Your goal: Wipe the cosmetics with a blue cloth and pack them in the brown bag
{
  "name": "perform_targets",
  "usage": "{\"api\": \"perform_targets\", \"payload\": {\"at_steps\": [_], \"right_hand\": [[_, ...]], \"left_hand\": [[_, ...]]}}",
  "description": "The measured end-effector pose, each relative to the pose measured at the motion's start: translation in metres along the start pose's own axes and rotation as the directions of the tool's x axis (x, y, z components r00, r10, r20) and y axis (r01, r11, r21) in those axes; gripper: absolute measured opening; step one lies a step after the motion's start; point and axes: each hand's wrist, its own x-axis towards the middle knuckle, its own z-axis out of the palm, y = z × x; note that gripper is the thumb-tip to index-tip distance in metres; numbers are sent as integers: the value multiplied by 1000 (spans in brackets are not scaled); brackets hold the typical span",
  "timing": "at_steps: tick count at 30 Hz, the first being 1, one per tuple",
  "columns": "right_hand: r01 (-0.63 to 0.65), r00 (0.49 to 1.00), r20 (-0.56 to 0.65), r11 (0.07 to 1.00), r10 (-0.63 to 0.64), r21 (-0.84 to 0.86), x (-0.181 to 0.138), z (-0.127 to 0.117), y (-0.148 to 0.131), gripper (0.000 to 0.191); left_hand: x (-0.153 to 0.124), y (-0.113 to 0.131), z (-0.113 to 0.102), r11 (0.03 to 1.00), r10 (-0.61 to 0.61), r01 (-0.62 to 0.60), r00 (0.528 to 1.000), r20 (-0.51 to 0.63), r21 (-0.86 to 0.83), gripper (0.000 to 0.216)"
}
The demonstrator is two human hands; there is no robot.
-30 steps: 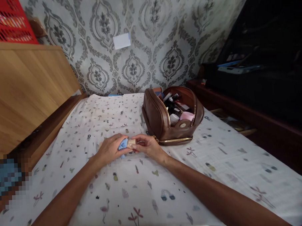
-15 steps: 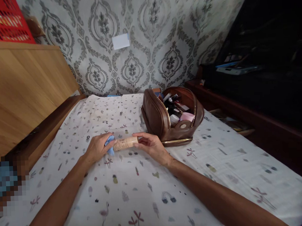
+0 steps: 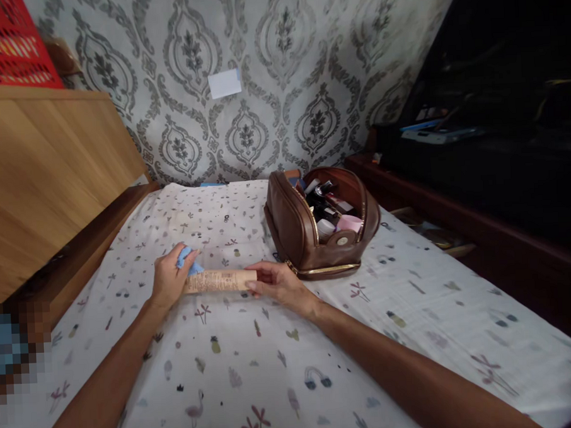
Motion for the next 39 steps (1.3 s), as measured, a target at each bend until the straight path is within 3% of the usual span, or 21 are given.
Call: {"api": "perform_targets", "payload": {"at_steps": [7, 10, 12, 14, 16, 18, 19, 25, 31, 39], "right_hand": [[59, 996, -70, 998, -61, -33, 1, -1, -3, 52], [58, 992, -105, 997, -63, -52, 3, -1, -1, 51], [49, 991, -120, 997, -56, -63, 4, -1, 0, 52], [35, 991, -126, 995, -46, -90, 4, -1, 0, 53], [25, 991, -127, 992, -40, -122, 3, 0, 0, 54], [24, 991, -130, 989, -43, -145, 3, 1, -1, 57], [27, 990, -131, 988, -47, -153, 2, 1, -1, 58], [42, 989, -133, 983, -66, -178, -1, 4, -2, 53], [44, 992, -109, 977, -69, -211, -3, 7, -1, 52], [126, 983, -123, 986, -139, -112, 2, 3, 4, 52]], "left_hand": [[4, -15, -4, 999, -27, 30, 991, -133, 24, 29], [-1, -9, 0, 993, 95, -83, 983, -154, 86, 27], [-10, 3, 8, 971, 225, -216, 970, -92, 100, 29], [-21, 16, 20, 922, 375, -377, 926, 40, 88, 35], [-32, 27, 32, 845, 511, -530, 840, 180, 75, 44], [-38, 33, 41, 775, 586, -625, 765, 266, 91, 50], [-39, 34, 44, 758, 594, -643, 750, 290, 111, 49], [-32, 23, 42, 809, 462, -557, 801, 380, 190, 40], [-28, 12, 36, 833, 430, -533, 792, 433, 148, 40], [-11, 7, 17, 916, 202, -366, 777, 596, 167, 40]]}}
